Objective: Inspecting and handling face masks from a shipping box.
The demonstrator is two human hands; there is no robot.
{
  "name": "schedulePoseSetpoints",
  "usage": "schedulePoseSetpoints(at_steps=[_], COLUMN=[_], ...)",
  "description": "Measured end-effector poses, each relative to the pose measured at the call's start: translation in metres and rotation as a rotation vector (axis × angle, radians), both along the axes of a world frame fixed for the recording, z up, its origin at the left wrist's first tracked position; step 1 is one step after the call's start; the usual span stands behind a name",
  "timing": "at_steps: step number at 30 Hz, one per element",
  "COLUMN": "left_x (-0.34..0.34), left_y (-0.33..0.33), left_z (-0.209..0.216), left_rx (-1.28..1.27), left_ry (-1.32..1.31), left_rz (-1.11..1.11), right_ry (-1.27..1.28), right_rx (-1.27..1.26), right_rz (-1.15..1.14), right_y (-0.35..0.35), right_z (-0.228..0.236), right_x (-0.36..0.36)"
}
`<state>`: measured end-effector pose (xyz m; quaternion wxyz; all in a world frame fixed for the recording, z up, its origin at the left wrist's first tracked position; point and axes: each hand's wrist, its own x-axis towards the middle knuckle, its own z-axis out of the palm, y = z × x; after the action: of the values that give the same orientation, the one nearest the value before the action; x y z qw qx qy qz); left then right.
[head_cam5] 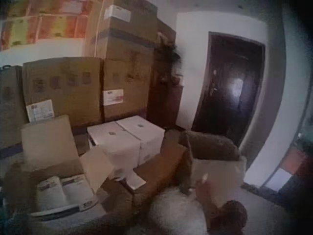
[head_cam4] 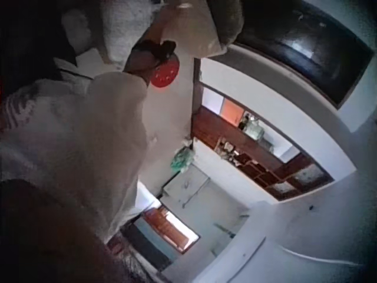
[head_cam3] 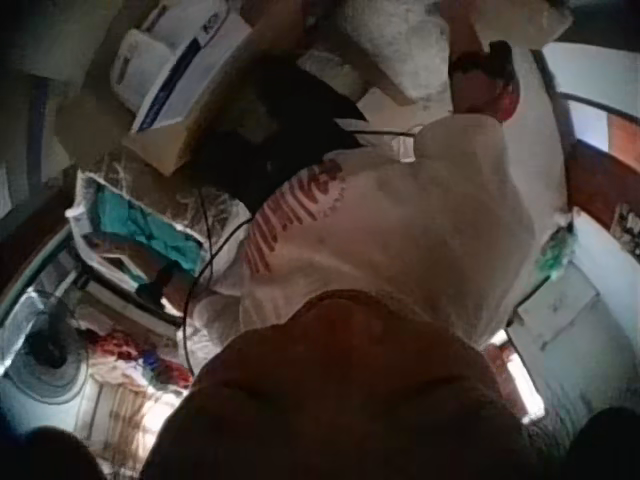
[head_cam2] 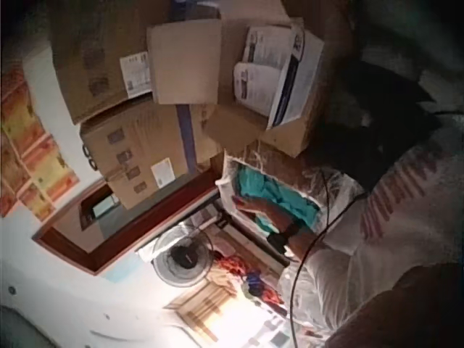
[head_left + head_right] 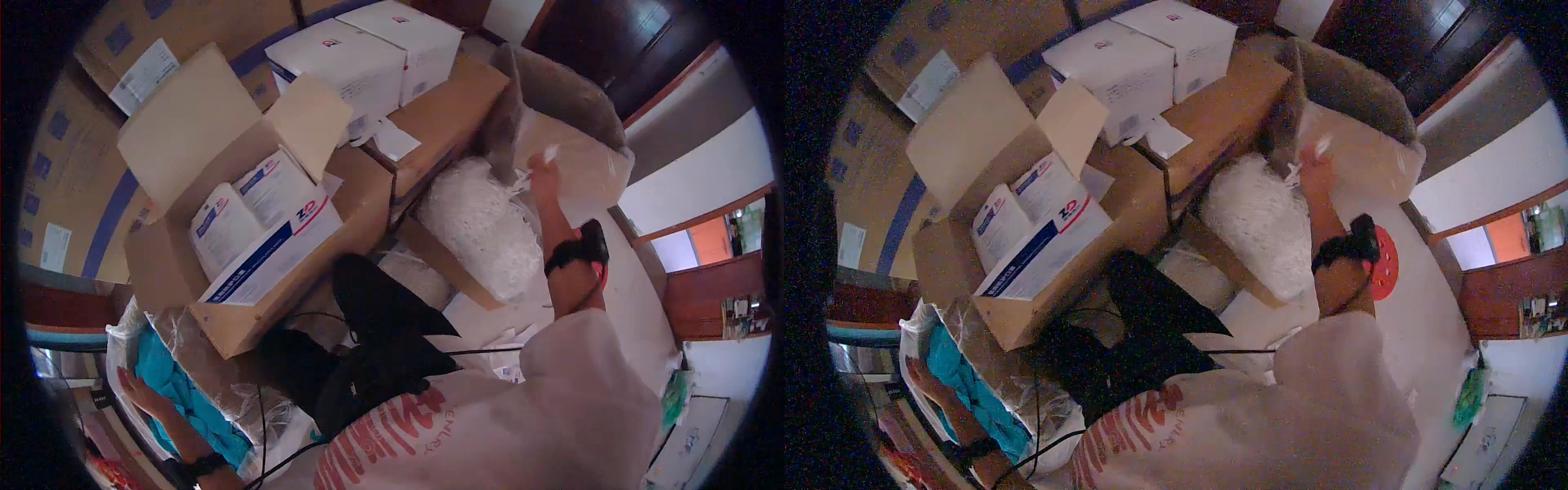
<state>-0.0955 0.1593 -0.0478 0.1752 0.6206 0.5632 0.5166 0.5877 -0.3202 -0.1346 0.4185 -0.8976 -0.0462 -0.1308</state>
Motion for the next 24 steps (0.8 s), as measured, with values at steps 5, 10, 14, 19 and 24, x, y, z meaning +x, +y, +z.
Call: schedulePoseSetpoints(at_steps=[5,10,14,19,24], left_x=[0.048,0.132,0.215,0.234,0.239], left_y=[-0.014,-0.027,-0.057,-0.069,-0.068], left_z=[0.049,0.062,0.055,0.038,0.033], left_rx=[0.159,-0.045,0.037,0.065,0.108], left_ry=[0.038,-0.387,0.179,0.538,0.563], left_rz=[-0.389,-0.536,-0.632,-0.482,-0.394], right_ry=[0.080,0.255,0.550,0.290,0.097], right_rx=[-1.081,-0.749,-0.037,0.145,-0.597], right_rz=[0.655,0.680,0.853,1.374,1.501], right_y=[-0.021,0.073,0.176,0.291,0.398], right_z=[-0.067,-0.001,0.114,0.186,0.148], right_x=[0.028,0.022,-0.065,-0.185,-0.237])
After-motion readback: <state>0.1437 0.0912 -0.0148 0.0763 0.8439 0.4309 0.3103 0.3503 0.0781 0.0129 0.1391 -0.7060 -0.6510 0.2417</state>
